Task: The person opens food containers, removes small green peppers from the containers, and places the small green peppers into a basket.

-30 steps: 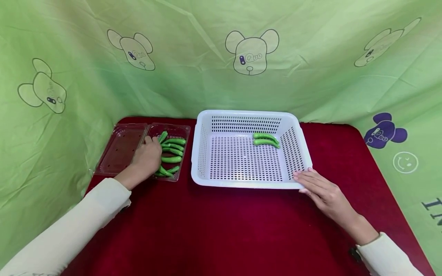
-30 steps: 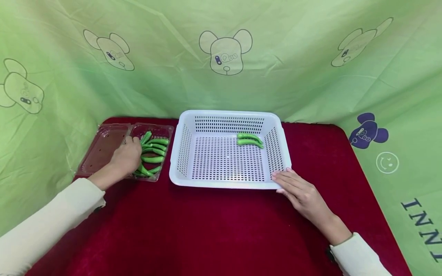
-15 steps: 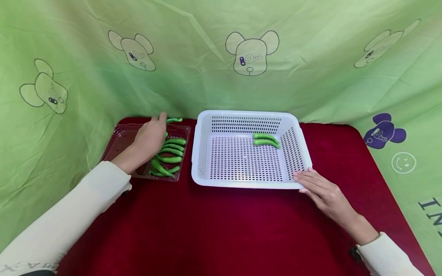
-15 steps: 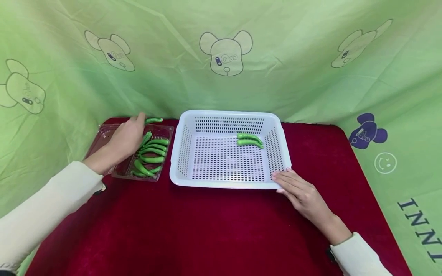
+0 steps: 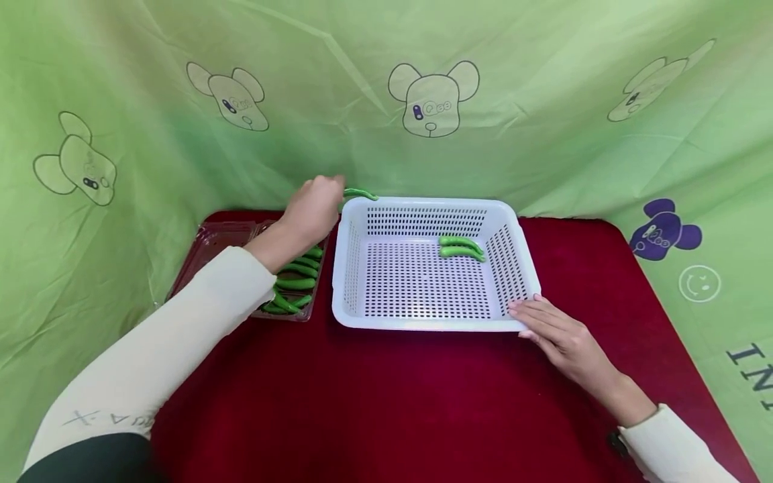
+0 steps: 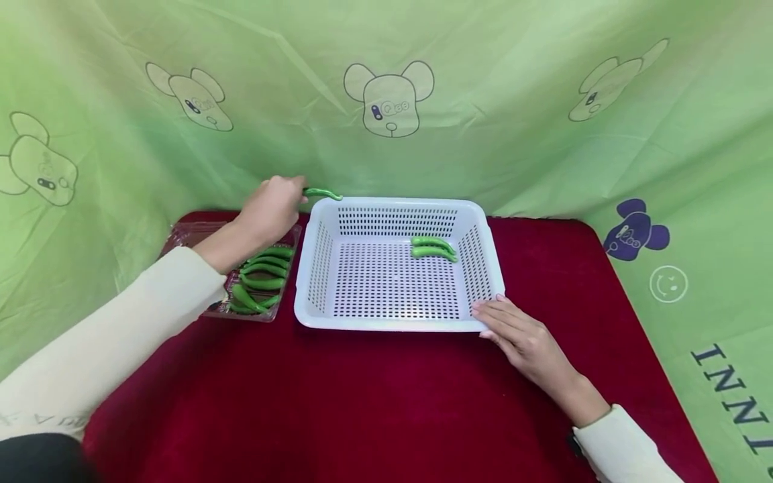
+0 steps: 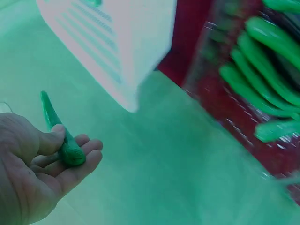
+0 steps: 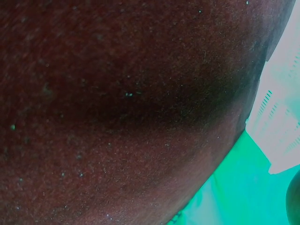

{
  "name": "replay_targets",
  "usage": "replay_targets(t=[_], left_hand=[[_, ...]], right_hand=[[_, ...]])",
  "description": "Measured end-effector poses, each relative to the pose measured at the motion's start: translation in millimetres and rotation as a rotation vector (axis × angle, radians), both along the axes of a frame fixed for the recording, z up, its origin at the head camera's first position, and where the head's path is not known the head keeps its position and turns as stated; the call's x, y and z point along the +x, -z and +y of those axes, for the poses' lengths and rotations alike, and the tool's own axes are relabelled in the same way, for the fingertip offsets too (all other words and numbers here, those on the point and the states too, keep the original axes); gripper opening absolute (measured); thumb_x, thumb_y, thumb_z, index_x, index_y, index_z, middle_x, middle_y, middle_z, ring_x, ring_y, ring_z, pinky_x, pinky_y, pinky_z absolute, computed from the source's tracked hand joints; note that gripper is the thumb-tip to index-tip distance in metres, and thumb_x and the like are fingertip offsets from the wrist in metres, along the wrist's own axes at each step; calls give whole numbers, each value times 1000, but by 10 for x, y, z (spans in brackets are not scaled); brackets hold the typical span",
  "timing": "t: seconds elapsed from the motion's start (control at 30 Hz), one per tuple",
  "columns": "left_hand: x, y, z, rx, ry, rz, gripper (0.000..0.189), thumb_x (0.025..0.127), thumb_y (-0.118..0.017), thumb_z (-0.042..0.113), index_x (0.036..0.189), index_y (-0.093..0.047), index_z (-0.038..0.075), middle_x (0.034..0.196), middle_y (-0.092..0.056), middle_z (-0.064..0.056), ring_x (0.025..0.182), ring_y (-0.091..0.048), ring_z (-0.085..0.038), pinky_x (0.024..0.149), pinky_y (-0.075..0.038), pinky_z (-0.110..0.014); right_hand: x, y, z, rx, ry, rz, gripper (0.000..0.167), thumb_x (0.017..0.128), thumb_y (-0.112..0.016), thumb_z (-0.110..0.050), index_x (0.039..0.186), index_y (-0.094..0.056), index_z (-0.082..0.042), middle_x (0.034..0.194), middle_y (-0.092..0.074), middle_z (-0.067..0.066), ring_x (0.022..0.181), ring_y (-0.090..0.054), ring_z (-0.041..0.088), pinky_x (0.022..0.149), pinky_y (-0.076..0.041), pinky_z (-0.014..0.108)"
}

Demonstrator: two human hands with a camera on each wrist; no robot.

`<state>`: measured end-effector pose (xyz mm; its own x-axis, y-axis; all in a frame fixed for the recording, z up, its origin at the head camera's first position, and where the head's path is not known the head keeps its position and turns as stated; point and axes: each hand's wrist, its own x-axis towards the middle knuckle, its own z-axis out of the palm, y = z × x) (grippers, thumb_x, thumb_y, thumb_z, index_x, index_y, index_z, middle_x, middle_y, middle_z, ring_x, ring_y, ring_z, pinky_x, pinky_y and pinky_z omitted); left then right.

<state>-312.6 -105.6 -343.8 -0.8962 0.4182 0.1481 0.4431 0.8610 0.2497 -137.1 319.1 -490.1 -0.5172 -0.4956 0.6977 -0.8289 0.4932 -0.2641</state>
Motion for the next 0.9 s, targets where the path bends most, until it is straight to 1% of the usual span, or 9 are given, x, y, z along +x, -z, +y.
replay_targets(t=[0.1, 0.23, 0.3, 0.37, 0.5, 0.6, 0.7, 0.8, 0.9], left_hand=[[-24, -15, 161, -39, 28, 26, 18, 94, -53, -10, 105, -64, -1, 105, -76, -18, 93, -73, -39, 74, -63, -46], [-54, 12, 426, -101, 79, 62, 27, 87, -47, -14, 97, -66, 3, 92, -74, -13, 84, -71, -32, 71, -62, -44], [-65, 38, 573, -120, 104, 74, 27, 86, -46, -14, 91, -65, 6, 84, -70, -10, 77, -67, -28, 67, -61, -42], [-80, 63, 709, -129, 125, 84, 28, 87, -46, -13, 88, -66, 7, 82, -69, -8, 76, -65, -25, 68, -60, -42], [-105, 128, 991, -140, 165, 67, 32, 88, -47, -14, 92, -70, 7, 90, -71, -9, 83, -67, -24, 76, -62, -40], [-105, 158, 1185, -156, 219, 42, 34, 89, -47, -15, 96, -71, 8, 93, -71, -8, 86, -67, -23, 79, -62, -37], [-93, 186, 1346, -167, 270, 11, 36, 91, -46, -15, 96, -72, 10, 91, -70, -4, 82, -63, -17, 79, -60, -33], [-97, 238, 1481, -175, 288, -4, 39, 91, -46, -16, 96, -72, 11, 90, -69, -1, 79, -58, -14, 78, -59, -31], [-121, 327, 1613, -193, 304, -14, 36, 90, -47, -17, 94, -70, 12, 89, -67, 0, 77, -53, -13, 76, -58, -29]], right_hand=[[-14, 8, -11, -2, 1, 3, 41, 104, -59, -28, 114, -73, 9, 117, -75, 19, 126, -64, 19, 124, -36, 34], [-8, 13, -13, 2, 15, 2, 41, 104, -59, -29, 115, -73, 8, 117, -75, 19, 126, -64, 17, 124, -36, 34], [4, 14, -11, 4, 25, 2, 42, 104, -59, -30, 116, -74, 8, 118, -75, 18, 127, -63, 16, 124, -36, 33], [7, 13, -11, 4, 26, 4, 42, 104, -59, -30, 115, -74, 8, 118, -75, 18, 127, -63, 16, 124, -35, 33], [20, 9, 4, 9, 29, 1, 41, 104, -59, -29, 116, -74, 8, 118, -75, 18, 127, -63, 17, 124, -35, 33], [27, 3, 16, 10, 28, 2, 41, 104, -59, -29, 116, -73, 8, 119, -75, 18, 127, -63, 17, 124, -35, 33], [31, 9, 22, 7, 27, -1, 41, 104, -60, -29, 116, -73, 8, 119, -74, 19, 127, -64, 17, 124, -35, 33], [26, 20, 22, 7, 24, -8, 41, 104, -60, -28, 116, -73, 9, 119, -74, 19, 126, -64, 19, 124, -36, 33], [25, 30, 26, 13, 28, -18, 41, 104, -60, -28, 117, -73, 8, 119, -74, 19, 126, -64, 19, 124, -36, 33]])
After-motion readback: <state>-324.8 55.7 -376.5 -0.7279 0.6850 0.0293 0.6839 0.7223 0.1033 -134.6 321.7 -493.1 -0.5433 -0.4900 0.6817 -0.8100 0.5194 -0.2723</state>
